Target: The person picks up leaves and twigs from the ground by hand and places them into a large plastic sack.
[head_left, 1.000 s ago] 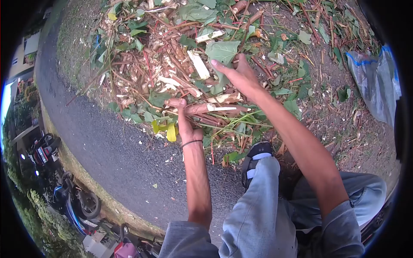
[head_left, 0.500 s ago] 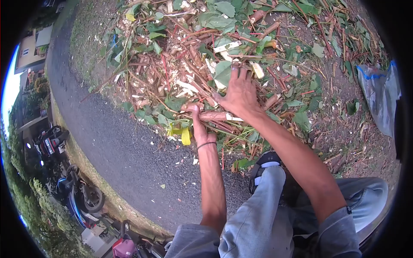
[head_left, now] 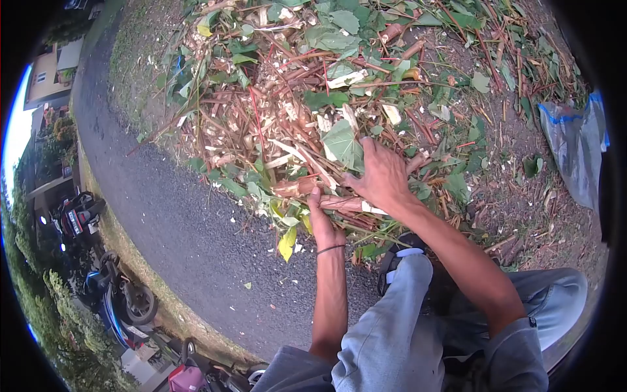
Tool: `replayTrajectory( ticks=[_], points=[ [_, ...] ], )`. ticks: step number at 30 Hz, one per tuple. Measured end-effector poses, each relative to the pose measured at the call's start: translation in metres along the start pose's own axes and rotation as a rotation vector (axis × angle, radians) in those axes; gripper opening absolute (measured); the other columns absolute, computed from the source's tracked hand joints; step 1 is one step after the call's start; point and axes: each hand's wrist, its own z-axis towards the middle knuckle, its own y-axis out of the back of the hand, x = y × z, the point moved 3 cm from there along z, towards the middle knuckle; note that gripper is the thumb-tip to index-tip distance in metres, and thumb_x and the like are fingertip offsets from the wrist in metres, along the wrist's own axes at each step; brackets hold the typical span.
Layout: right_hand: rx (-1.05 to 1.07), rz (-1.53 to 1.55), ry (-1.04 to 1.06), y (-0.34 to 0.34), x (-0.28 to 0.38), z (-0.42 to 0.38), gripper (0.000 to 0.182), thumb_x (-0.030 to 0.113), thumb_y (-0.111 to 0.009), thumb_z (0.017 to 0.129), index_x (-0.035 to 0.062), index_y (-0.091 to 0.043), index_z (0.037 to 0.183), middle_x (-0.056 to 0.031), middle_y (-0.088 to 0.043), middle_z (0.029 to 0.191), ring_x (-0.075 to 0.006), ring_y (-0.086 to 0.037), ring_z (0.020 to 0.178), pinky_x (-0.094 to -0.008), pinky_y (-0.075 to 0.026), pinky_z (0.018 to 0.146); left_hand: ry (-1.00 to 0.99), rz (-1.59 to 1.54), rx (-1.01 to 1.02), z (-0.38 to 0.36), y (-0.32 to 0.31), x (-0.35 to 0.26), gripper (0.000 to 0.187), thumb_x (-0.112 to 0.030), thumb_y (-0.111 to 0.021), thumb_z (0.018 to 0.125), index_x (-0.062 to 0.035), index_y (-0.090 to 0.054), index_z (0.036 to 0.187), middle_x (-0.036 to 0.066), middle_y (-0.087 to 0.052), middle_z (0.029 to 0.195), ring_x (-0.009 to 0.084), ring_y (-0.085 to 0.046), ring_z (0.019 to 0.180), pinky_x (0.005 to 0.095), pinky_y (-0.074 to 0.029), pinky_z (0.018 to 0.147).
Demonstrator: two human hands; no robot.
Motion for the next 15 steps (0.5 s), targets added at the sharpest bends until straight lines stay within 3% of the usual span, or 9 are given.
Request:
replayTrajectory(
  ticks=[3, 4, 5, 7, 8, 9, 12, 15],
  points=[
    [0.076, -0.023, -0.013, 0.003, -0.009, -0.010, 0.069, 0.033, -0.081, 0.070, -0.0033, -0.047, 0.119, -0.0248, -0.063, 0.104, -0.0407, -0.063, 0.088, -0.0513, -0.045, 0.089, 0.036, 0.015, 0.085, 0.000, 0.012, 0.009, 0.051, -0.043, -0.057, 0.093, -0.0092, -0.052, 0.131, 0.010, -0.061, 0.124, 0.0268, -0.060, 0.112, 0.0424, -0.047, 0.099],
    [0.156, -0.012, -0.035, 0.000, -0.018, -0.004, 0.083, 0.044, -0.079, 0.072, -0.0046, -0.044, 0.129, -0.0265, -0.062, 0.114, -0.0433, -0.062, 0.102, -0.0515, -0.041, 0.099, 0.066, 0.066, 0.101, 0.004, 0.017, 0.009, 0.061, -0.050, -0.057, 0.093, -0.0090, -0.047, 0.138, 0.011, -0.058, 0.131, 0.0279, -0.058, 0.117, 0.0445, -0.046, 0.101],
    [0.156, -0.012, -0.032, -0.001, -0.019, 0.001, 0.083, 0.044, -0.079, 0.072, -0.0046, -0.044, 0.129, -0.0265, -0.062, 0.114, -0.0433, -0.062, 0.102, -0.0515, -0.041, 0.099, 0.064, 0.064, 0.101, 0.005, 0.013, 0.003, 0.061, -0.050, -0.057, 0.093, -0.0090, -0.047, 0.138, 0.011, -0.058, 0.131, 0.0279, -0.058, 0.117, 0.0445, -0.046, 0.101],
    [-0.035, -0.100, -0.096, 0.002, -0.024, 0.009, 0.096, 0.057, -0.076, 0.072, -0.0033, -0.041, 0.139, -0.0274, -0.060, 0.123, -0.0399, -0.056, 0.119, -0.0483, -0.036, 0.108, 0.021, -0.014, 0.110, 0.007, 0.005, -0.009, 0.065, -0.054, -0.056, 0.093, -0.0096, -0.046, 0.140, 0.011, -0.055, 0.135, 0.0291, -0.055, 0.120, 0.0475, -0.044, 0.102],
    [0.148, -0.034, -0.198, 0.000, -0.029, 0.023, 0.109, 0.067, -0.073, 0.070, 0.0006, -0.034, 0.147, -0.0266, -0.053, 0.135, -0.0364, -0.048, 0.131, -0.0457, -0.033, 0.112, 0.033, 0.008, 0.053, 0.006, 0.001, -0.016, 0.069, -0.057, -0.055, 0.093, -0.0104, -0.044, 0.142, 0.011, -0.054, 0.137, 0.0296, -0.052, 0.124, 0.0495, -0.043, 0.104],
    [0.146, -0.031, -0.199, -0.001, -0.031, 0.036, 0.109, 0.067, -0.073, 0.070, 0.0006, -0.034, 0.147, -0.0266, -0.053, 0.135, -0.0364, -0.048, 0.131, -0.0457, -0.033, 0.112, 0.032, 0.011, 0.055, 0.012, 0.003, -0.019, 0.069, -0.057, -0.055, 0.093, -0.0104, -0.044, 0.142, 0.011, -0.054, 0.137, 0.0296, -0.052, 0.124, 0.0495, -0.043, 0.104],
    [0.419, 0.332, -0.297, -0.006, -0.029, 0.064, 0.121, 0.077, -0.066, 0.069, -0.0037, -0.026, 0.148, -0.0286, -0.044, 0.143, -0.0416, -0.046, 0.131, -0.0415, -0.037, 0.109, -0.100, 0.084, 0.055, 0.042, 0.015, -0.025, 0.069, -0.058, -0.058, 0.091, -0.0118, -0.046, 0.141, 0.010, -0.054, 0.136, 0.0297, -0.052, 0.124, 0.0498, -0.042, 0.104],
    [0.287, 0.055, -0.421, -0.018, -0.005, 0.068, 0.119, 0.078, -0.062, 0.071, -0.0066, -0.026, 0.147, -0.0328, -0.043, 0.141, -0.0415, -0.048, 0.130, -0.0468, -0.036, 0.109, -0.010, -0.001, 0.228, 0.058, 0.016, -0.031, 0.060, -0.054, -0.059, 0.092, -0.0119, -0.051, 0.134, 0.009, -0.058, 0.130, 0.0295, -0.057, 0.117, 0.0485, -0.046, 0.100]
  ],
)
